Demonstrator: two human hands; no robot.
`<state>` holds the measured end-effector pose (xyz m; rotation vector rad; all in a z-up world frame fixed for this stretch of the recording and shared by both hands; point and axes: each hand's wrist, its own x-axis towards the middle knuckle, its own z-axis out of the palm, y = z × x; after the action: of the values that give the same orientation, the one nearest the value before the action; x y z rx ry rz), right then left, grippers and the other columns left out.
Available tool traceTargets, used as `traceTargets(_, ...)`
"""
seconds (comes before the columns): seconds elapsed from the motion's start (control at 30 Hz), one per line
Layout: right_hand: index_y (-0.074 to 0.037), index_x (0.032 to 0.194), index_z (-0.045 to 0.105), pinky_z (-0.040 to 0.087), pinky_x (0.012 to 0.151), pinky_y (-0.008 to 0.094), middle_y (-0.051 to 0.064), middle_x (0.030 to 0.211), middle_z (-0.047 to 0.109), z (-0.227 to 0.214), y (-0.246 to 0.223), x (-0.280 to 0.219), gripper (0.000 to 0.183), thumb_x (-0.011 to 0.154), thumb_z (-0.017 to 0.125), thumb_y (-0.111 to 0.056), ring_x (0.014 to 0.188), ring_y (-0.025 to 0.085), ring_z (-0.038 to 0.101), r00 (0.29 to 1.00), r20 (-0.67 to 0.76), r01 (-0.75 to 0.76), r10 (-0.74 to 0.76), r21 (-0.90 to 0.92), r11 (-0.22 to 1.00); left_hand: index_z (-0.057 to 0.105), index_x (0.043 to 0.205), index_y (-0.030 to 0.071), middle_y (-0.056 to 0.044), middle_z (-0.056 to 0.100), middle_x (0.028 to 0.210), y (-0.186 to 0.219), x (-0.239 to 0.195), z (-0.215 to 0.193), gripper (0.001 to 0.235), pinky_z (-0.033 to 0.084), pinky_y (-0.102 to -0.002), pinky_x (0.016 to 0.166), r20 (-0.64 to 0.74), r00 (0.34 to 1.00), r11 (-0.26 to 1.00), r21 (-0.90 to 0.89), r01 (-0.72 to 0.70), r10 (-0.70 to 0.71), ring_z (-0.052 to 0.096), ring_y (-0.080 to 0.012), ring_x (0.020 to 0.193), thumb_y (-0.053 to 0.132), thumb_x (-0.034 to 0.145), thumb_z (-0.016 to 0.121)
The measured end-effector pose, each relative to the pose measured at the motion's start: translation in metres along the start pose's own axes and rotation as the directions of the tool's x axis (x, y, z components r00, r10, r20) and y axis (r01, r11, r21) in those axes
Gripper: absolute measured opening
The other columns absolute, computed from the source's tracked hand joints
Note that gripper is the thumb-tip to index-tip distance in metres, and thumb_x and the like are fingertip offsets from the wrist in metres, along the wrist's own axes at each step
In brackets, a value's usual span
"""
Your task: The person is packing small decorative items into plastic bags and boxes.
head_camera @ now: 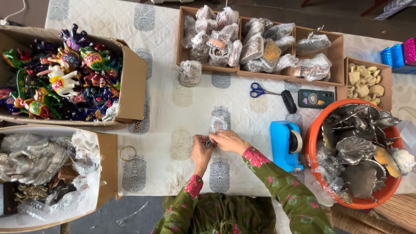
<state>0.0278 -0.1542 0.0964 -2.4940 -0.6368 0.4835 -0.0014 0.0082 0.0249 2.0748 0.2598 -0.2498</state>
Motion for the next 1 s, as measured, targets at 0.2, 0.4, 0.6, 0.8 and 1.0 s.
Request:
traceTargets(0.2,-0.007,0.105,0.058,0.052,0.071,0.046,0.01,0.082,0.068,0.016,0.007,0.006,0.026,0.081,0.067,-0.002,0.088,0.031,0.067,0.998,-0.02,0.061,-0.066,-0.177,0.982,0.053,0.109,0.008,-0.006,0.075,0.099,0.0,-0.001,-0.001,0.058,0.057,-0.035,0.073,0.042,0.999,0.998,-0.068,-0.014,0.017,0.075,-0.0218,0.086,0.022,0.067,0.091)
traceTargets(0.4,-0.006,0.115,0.059,0.052,0.07,0.045,0.007,0.077,0.068,0.025,0.011,0.006,0.042,0.075,0.067,0.001,0.088,0.03,0.066,0.997,-0.052,0.033,-0.051,-0.287,0.957,0.054,0.107,0.007,-0.007,0.074,0.1,0.004,-0.002,-0.003,0.057,0.056,-0.036,0.072,0.036,0.999,0.999,-0.038,-0.01,0.012,0.074,-0.0223,0.086,0.02,0.067,0.093)
traceTargets(0.6,-0.006,0.111,0.057,0.053,0.07,0.045,0.008,0.076,0.067,0.015,0.012,0.006,0.034,0.079,0.069,-0.003,0.088,0.031,0.066,0.992,-0.098,0.055,-0.08,-0.235,0.97,0.054,0.109,0.007,-0.007,0.073,0.1,0.006,-0.002,-0.006,0.058,0.057,-0.036,0.072,0.039,0.999,0.999,-0.034,-0.019,0.02,0.073,-0.0225,0.084,0.022,0.068,0.092)
traceTargets(0.8,-0.009,0.1,0.057,0.052,0.069,0.046,0.004,0.074,0.067,0.005,0.013,0.004,0.034,0.073,0.077,-0.007,0.088,0.03,0.067,0.991,-0.121,0.043,-0.061,-0.145,0.989,0.055,0.107,0.007,-0.007,0.071,0.1,0.001,-0.001,0.0,0.065,0.057,-0.037,0.072,0.012,0.999,1.0,-0.008,-0.03,0.03,0.071,-0.0236,0.085,0.032,0.064,0.097)
traceTargets(1.0,-0.007,0.102,0.056,0.054,0.076,0.043,0.012,0.1,0.059,-0.013,0.013,0.0,0.059,0.054,0.09,-0.014,0.09,0.03,0.064,0.957,-0.284,0.016,-0.06,-0.153,0.988,0.055,0.109,0.007,-0.006,0.072,0.101,-0.003,-0.001,0.001,0.062,0.056,-0.036,0.072,0.029,0.999,1.0,0.004,-0.019,0.019,0.072,-0.0227,0.084,0.028,0.066,0.095)
